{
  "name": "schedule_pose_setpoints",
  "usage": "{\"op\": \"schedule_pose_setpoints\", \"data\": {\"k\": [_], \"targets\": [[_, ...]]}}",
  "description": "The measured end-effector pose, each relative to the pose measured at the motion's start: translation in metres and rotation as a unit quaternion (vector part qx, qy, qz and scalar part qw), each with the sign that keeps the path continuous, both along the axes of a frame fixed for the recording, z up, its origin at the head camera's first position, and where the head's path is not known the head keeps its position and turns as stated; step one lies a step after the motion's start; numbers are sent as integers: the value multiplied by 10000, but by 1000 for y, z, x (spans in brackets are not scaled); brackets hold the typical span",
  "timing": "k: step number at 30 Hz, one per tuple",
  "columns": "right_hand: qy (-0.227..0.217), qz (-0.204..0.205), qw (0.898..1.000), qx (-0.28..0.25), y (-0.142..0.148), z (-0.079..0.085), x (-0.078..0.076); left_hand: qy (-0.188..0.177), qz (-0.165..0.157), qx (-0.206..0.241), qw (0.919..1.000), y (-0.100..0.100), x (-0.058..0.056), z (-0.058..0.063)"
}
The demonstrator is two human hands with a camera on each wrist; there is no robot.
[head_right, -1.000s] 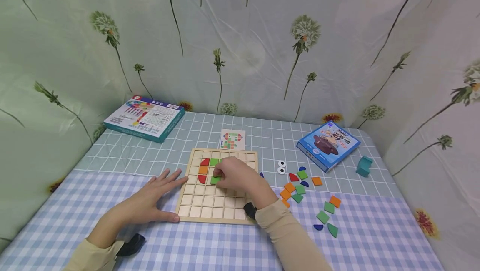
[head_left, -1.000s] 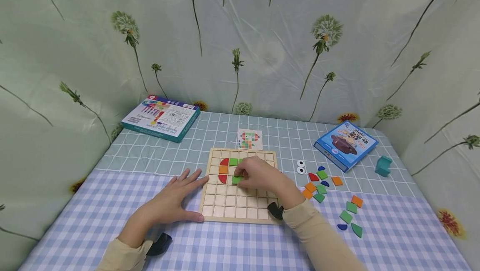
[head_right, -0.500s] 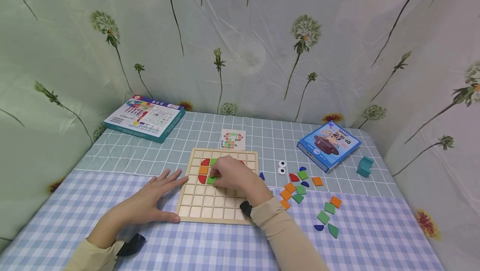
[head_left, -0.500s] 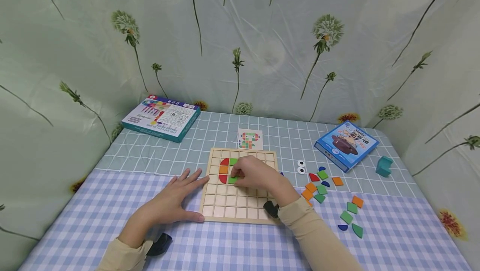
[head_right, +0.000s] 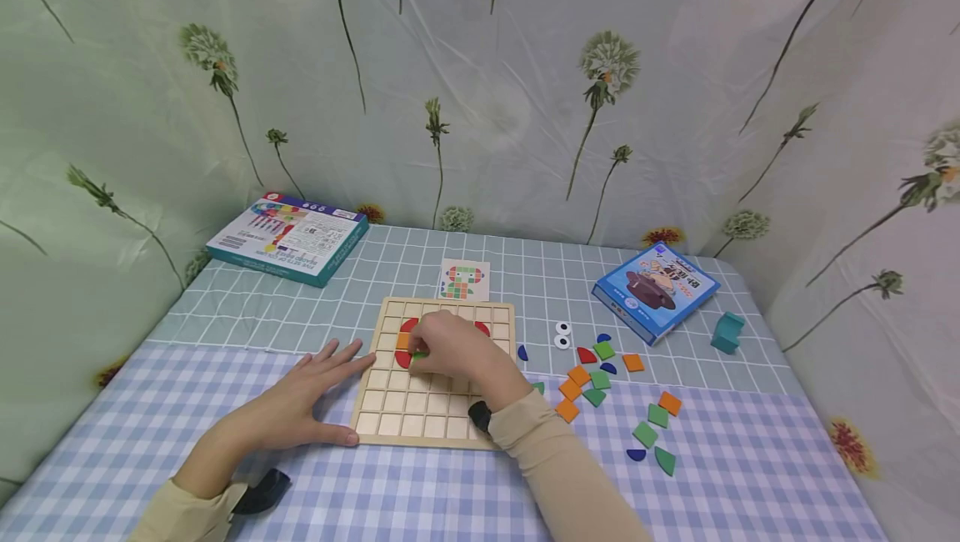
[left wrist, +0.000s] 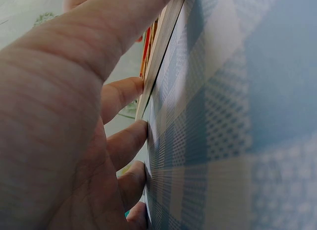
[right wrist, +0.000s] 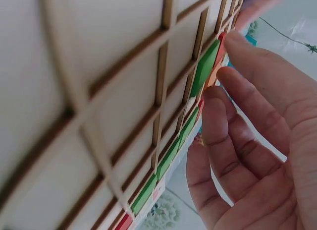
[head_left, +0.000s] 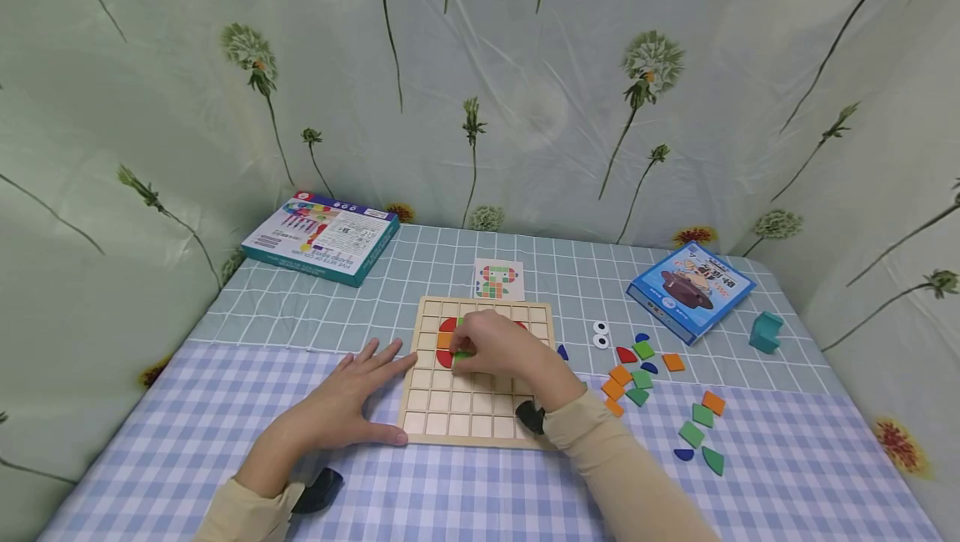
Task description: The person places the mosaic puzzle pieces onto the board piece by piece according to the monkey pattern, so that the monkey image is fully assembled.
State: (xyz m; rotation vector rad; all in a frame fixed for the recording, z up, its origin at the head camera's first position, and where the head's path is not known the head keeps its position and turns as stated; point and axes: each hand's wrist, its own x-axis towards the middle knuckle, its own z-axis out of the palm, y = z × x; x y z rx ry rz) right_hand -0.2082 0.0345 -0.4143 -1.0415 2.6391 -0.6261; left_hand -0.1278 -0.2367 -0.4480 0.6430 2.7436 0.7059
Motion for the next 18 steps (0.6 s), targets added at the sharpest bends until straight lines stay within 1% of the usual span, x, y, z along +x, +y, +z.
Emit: {"op": "schedule_pose_setpoints", "data": {"k": [5, 10, 18], "targets": [[175, -4, 9998, 45, -8, -3, 0, -4, -17, 21, 10000, 0, -1, -2], [233, -13, 9996, 142, -11, -2, 0, 53, -61, 31, 10000, 0, -1, -1], [165, 49, 9998, 130, -9, 0, 0, 14, -6, -8, 10000, 0, 0, 0]]}}
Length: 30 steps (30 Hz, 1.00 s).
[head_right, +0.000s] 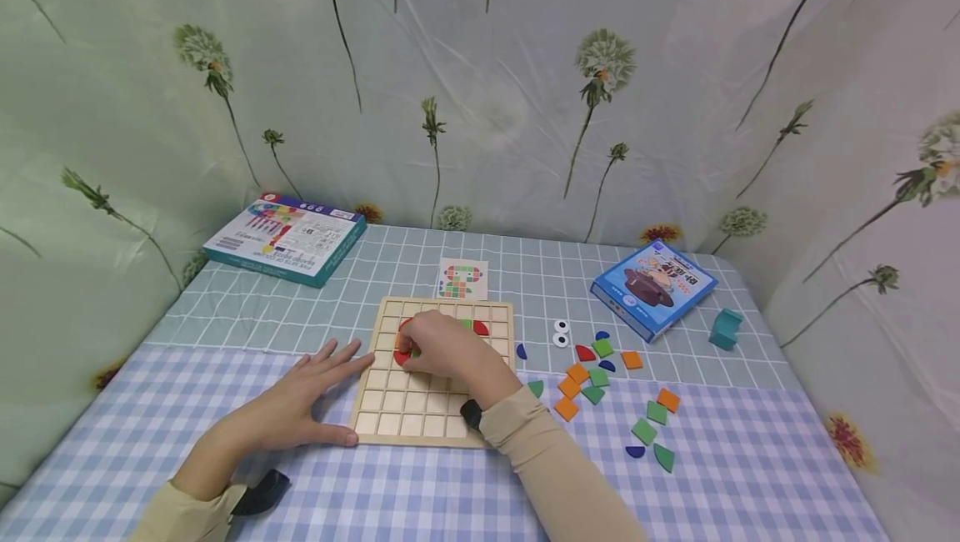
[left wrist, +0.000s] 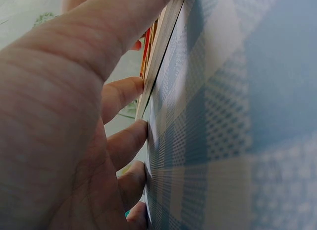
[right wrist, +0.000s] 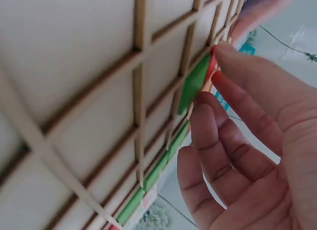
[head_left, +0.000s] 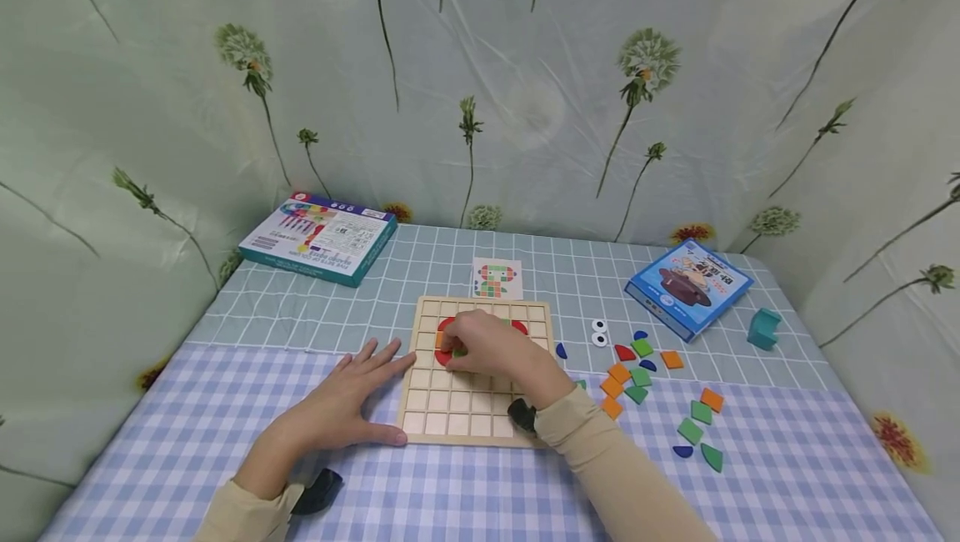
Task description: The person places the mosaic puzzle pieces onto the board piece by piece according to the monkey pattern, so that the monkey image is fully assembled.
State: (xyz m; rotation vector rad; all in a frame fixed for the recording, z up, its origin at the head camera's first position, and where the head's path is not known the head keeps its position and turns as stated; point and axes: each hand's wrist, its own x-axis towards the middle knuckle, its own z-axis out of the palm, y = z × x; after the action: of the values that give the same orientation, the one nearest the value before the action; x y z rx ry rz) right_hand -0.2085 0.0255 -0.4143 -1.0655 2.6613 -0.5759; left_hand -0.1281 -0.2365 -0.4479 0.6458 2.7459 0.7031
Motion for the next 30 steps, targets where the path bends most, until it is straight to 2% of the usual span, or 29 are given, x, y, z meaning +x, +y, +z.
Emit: {"op": "schedule_pose_setpoints", "data": {"k": [6, 10, 17, 30], "targets": [[-303, -250, 9991, -170, 21, 13, 2, -11, 36, -54, 10000, 0, 0, -1], [-444, -422, 9978, -263, 49, 25, 3, 34, 9, -33, 10000, -1, -1, -2], [-599, -897, 9942, -3, 103, 41, 9, 126, -36, -5, 9999, -3, -1, -3], [-1130, -1666, 9792, 237, 172, 33, 37, 54, 35, 10, 10000, -1, 0, -1]]}}
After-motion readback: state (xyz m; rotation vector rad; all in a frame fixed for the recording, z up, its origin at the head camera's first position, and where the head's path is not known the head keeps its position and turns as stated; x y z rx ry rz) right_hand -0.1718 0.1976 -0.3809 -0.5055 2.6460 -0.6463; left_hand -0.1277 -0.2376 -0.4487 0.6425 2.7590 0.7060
